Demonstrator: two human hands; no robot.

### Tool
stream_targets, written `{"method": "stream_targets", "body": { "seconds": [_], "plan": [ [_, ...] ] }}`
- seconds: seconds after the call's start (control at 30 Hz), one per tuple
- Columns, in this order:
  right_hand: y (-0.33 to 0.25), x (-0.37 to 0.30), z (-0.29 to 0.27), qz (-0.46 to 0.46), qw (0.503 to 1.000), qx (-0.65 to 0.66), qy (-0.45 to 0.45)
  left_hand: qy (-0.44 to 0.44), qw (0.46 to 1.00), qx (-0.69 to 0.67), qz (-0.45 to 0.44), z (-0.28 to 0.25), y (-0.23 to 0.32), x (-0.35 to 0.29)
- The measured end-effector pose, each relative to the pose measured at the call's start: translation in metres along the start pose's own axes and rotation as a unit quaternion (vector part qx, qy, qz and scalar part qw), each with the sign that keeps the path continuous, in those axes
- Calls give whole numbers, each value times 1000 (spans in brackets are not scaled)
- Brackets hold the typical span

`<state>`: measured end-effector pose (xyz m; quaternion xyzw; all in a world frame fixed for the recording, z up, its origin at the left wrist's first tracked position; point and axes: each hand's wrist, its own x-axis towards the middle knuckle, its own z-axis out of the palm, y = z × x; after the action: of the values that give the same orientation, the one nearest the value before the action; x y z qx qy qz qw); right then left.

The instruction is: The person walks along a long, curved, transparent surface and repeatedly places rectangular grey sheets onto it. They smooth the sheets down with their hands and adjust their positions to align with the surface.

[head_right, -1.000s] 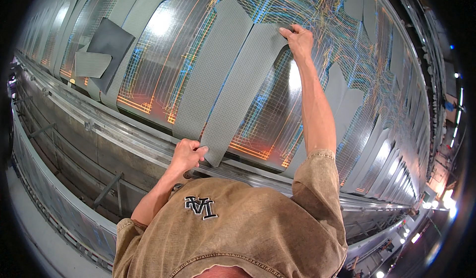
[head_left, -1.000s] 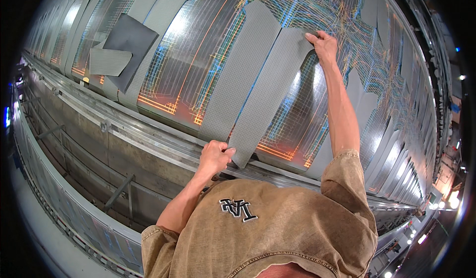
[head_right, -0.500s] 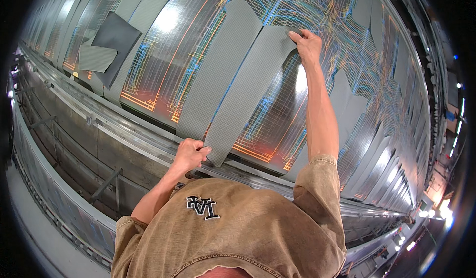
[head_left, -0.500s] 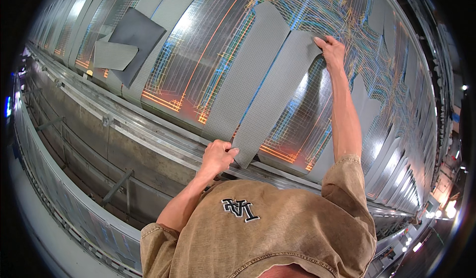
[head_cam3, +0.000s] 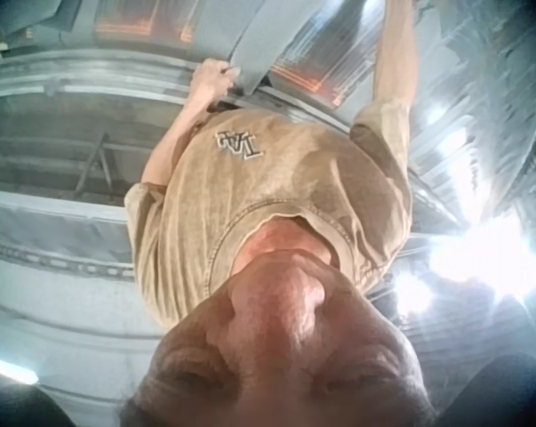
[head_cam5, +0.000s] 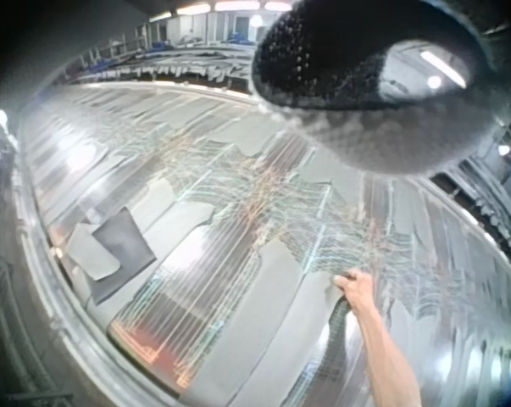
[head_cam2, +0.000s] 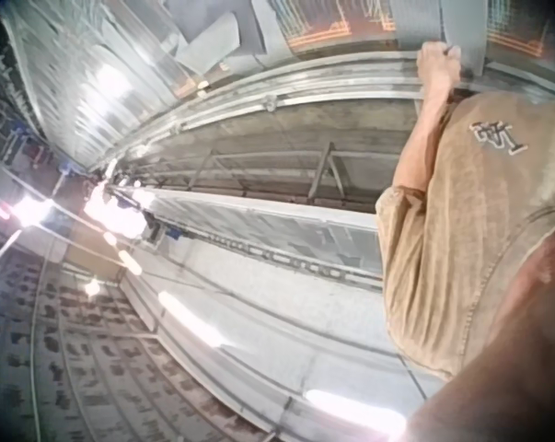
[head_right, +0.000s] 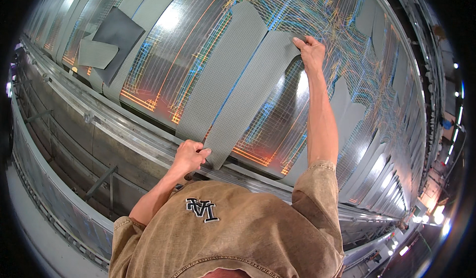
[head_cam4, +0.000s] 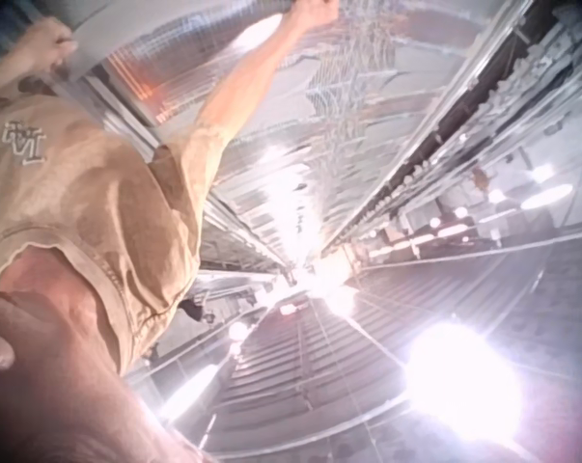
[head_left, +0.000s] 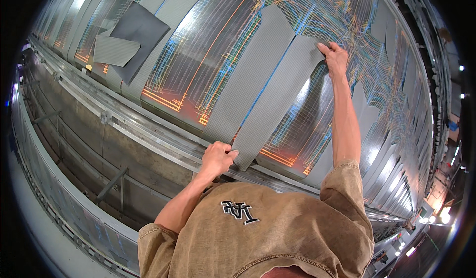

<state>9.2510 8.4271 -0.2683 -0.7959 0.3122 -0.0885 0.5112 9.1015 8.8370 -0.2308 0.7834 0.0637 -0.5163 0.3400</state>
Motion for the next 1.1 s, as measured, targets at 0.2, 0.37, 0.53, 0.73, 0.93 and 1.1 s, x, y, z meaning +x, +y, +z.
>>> {"method": "stream_targets", "body": {
  "seconds": [0.2,0.37,0.53,0.73,0.93,1.1],
  "plan": [
    [17,10,1,-28,999,-6,29,6,1000,-17,22,0,-1,-1],
    [20,10,0,-40,999,-10,35,0,1000,-9,25,-2,1,-1],
    [9,2,-3,-29,998,-41,46,2,1000,4,30,0,0,0],
    [-9,-6,-4,-21,998,-53,32,1,1000,-6,23,0,1,-1],
    [-9,-7,-6,-17,998,-46,29,1,1000,-27,14,0,4,-4],
    [-4,-5,-7,-19,999,-24,31,-12,1000,-15,0,-3,12,-6]
  ]
}}
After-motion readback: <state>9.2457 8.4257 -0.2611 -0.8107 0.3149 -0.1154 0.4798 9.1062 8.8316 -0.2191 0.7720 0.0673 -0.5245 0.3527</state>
